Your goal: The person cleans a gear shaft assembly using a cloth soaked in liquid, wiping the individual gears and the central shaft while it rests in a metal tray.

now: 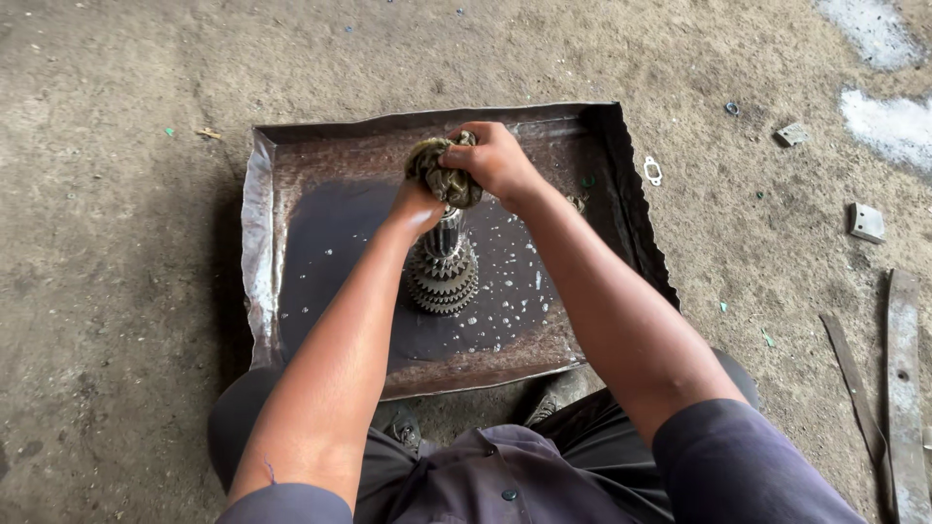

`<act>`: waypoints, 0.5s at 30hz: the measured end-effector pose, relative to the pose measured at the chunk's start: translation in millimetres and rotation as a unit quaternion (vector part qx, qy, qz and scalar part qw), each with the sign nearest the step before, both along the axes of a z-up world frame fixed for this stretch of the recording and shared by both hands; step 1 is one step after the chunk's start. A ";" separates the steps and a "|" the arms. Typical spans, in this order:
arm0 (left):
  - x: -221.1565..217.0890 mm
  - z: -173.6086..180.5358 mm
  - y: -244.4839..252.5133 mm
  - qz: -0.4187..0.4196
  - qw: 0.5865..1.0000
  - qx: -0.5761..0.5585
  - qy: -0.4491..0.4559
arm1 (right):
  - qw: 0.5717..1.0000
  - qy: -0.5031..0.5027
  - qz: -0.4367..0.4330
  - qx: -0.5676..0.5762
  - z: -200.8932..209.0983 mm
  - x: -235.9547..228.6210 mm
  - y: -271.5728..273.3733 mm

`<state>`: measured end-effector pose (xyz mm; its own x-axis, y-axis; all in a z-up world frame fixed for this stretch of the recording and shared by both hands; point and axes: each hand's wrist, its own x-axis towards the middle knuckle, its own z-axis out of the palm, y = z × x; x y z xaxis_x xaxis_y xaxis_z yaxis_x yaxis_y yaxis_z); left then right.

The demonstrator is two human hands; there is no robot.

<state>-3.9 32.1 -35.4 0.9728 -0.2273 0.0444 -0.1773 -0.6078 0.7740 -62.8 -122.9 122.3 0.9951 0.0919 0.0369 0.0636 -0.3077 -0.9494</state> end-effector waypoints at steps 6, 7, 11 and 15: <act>27.8 -5.3 -11.7 0.018 0.980 -0.145 0.136 | 0.996 -0.002 -0.035 0.081 -7.7 -3.5 31.8; 34.3 -9.2 -14.0 0.031 0.972 -0.168 0.159 | 0.998 -0.018 -0.044 0.051 -7.5 -4.6 35.9; 37.6 -14.8 -14.8 0.012 0.969 -0.196 0.148 | 0.998 -0.028 -0.058 0.007 -5.9 -3.5 39.4; 17.7 3.4 2.3 0.046 0.997 -0.048 0.046 | 0.987 -0.063 -0.038 0.144 -5.8 6.7 36.4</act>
